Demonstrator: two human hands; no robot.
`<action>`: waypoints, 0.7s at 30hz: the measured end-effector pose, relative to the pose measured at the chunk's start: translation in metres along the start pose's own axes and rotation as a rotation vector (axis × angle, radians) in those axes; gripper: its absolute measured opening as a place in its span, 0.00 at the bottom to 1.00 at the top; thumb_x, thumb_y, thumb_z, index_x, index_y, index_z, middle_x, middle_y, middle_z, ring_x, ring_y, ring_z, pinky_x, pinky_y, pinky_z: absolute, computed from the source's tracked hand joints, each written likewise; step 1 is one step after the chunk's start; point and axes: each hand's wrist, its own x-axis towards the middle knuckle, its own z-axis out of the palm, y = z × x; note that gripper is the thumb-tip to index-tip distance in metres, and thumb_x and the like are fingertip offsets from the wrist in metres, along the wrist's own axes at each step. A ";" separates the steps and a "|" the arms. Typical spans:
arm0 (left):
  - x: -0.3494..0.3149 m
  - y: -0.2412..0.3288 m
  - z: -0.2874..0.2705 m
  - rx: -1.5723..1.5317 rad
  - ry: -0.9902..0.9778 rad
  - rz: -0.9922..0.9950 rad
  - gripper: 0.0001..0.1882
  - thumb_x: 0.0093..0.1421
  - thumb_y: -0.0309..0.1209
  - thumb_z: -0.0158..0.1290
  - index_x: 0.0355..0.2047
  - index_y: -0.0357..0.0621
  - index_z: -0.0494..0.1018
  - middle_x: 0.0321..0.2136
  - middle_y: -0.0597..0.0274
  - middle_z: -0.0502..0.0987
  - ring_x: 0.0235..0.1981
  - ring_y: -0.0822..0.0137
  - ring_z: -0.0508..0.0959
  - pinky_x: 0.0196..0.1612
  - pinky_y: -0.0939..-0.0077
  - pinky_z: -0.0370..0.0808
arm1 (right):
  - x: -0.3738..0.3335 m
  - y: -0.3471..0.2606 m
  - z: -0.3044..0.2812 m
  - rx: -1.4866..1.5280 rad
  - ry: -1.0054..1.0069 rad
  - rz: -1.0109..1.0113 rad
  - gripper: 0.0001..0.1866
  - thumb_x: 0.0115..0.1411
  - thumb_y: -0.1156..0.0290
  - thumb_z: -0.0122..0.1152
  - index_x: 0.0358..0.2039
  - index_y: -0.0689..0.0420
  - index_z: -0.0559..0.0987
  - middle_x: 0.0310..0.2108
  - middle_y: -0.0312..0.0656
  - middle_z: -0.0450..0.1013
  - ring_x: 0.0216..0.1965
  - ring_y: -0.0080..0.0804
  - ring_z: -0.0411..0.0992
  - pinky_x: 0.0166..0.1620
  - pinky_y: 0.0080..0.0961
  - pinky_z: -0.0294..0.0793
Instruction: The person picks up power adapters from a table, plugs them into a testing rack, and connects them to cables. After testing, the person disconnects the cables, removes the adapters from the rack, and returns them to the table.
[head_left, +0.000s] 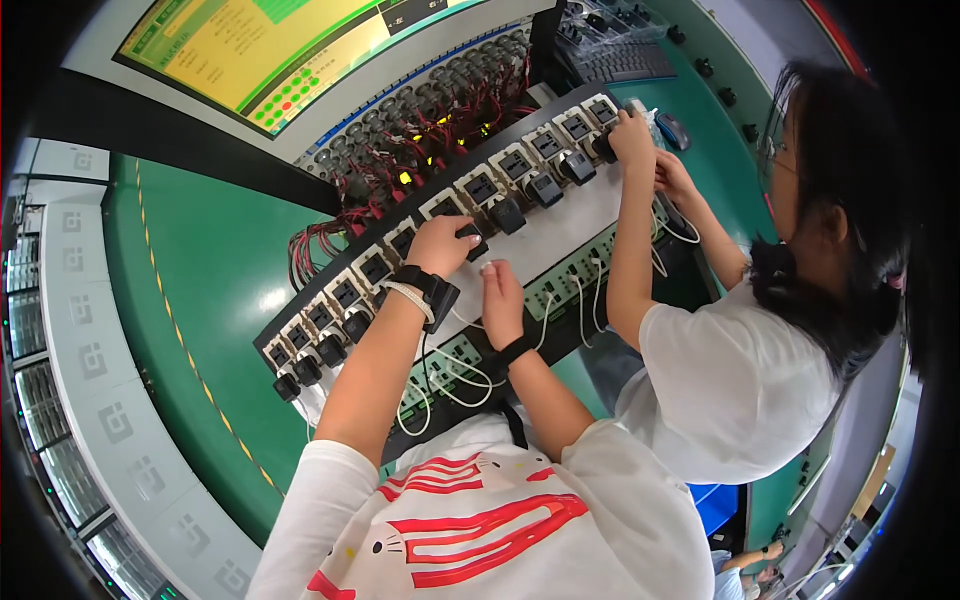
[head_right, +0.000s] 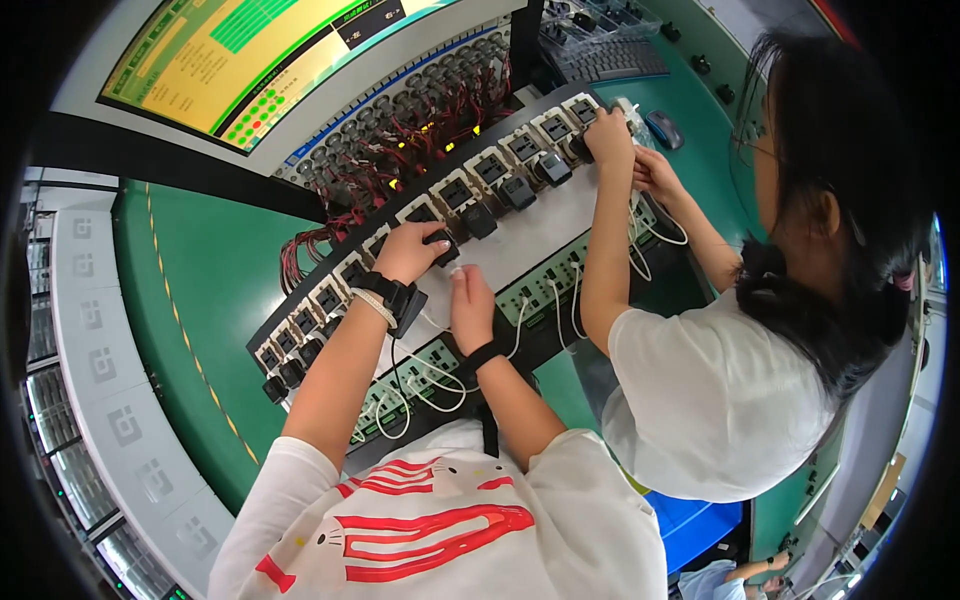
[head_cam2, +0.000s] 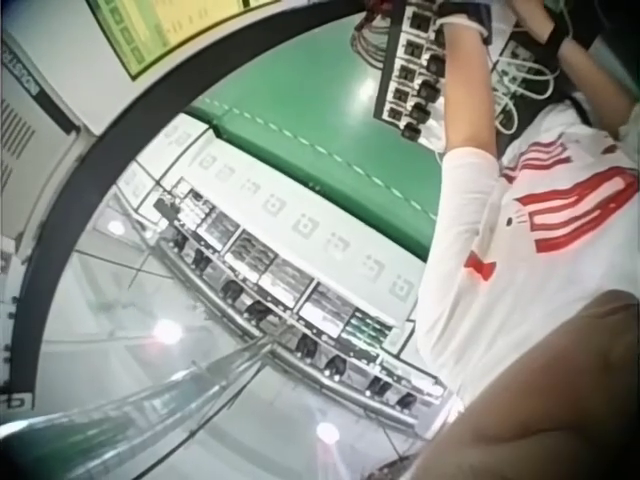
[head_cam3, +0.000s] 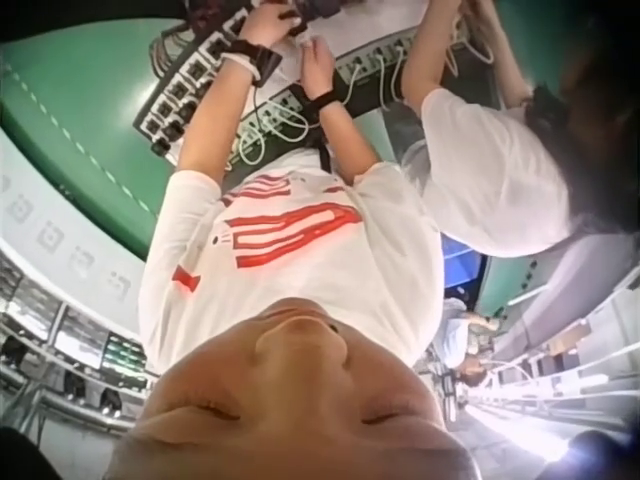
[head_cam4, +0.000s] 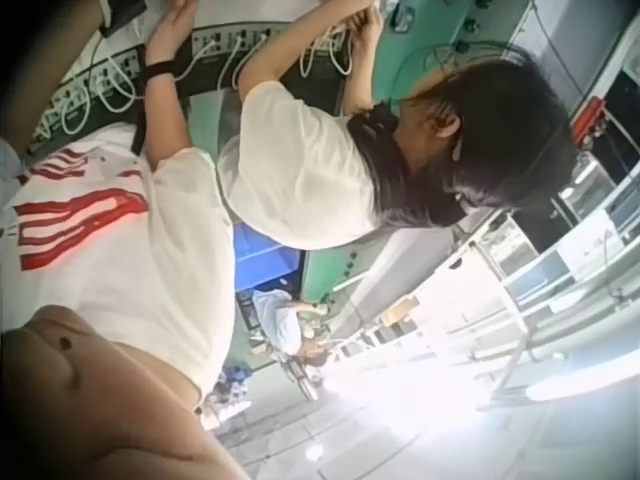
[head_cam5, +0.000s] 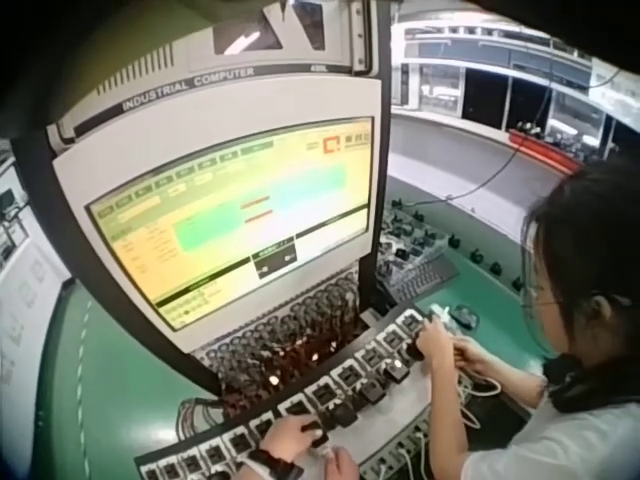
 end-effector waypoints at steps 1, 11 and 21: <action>0.000 0.002 0.000 -0.015 -0.013 -0.032 0.20 0.48 0.34 0.59 0.42 0.41 0.76 0.38 0.45 0.76 0.42 0.50 0.75 0.46 0.63 0.71 | 0.002 0.003 -0.004 0.002 0.001 0.001 0.11 0.64 0.65 0.45 0.32 0.61 0.69 0.22 0.41 0.66 0.25 0.29 0.63 0.32 0.25 0.64; 0.000 -0.002 -0.001 0.008 -0.012 -0.057 0.19 0.49 0.34 0.58 0.42 0.41 0.76 0.38 0.45 0.76 0.42 0.49 0.75 0.46 0.63 0.70 | 0.010 0.006 0.002 0.051 -0.100 0.030 0.10 0.63 0.67 0.46 0.31 0.62 0.68 0.21 0.49 0.67 0.24 0.43 0.67 0.30 0.34 0.65; -0.007 0.007 0.005 0.033 0.045 -0.021 0.19 0.50 0.35 0.57 0.42 0.42 0.75 0.38 0.45 0.76 0.42 0.48 0.74 0.46 0.61 0.70 | 0.029 0.007 -0.040 -0.516 0.120 -0.380 0.13 0.59 0.68 0.49 0.40 0.64 0.68 0.36 0.54 0.69 0.40 0.51 0.66 0.45 0.40 0.63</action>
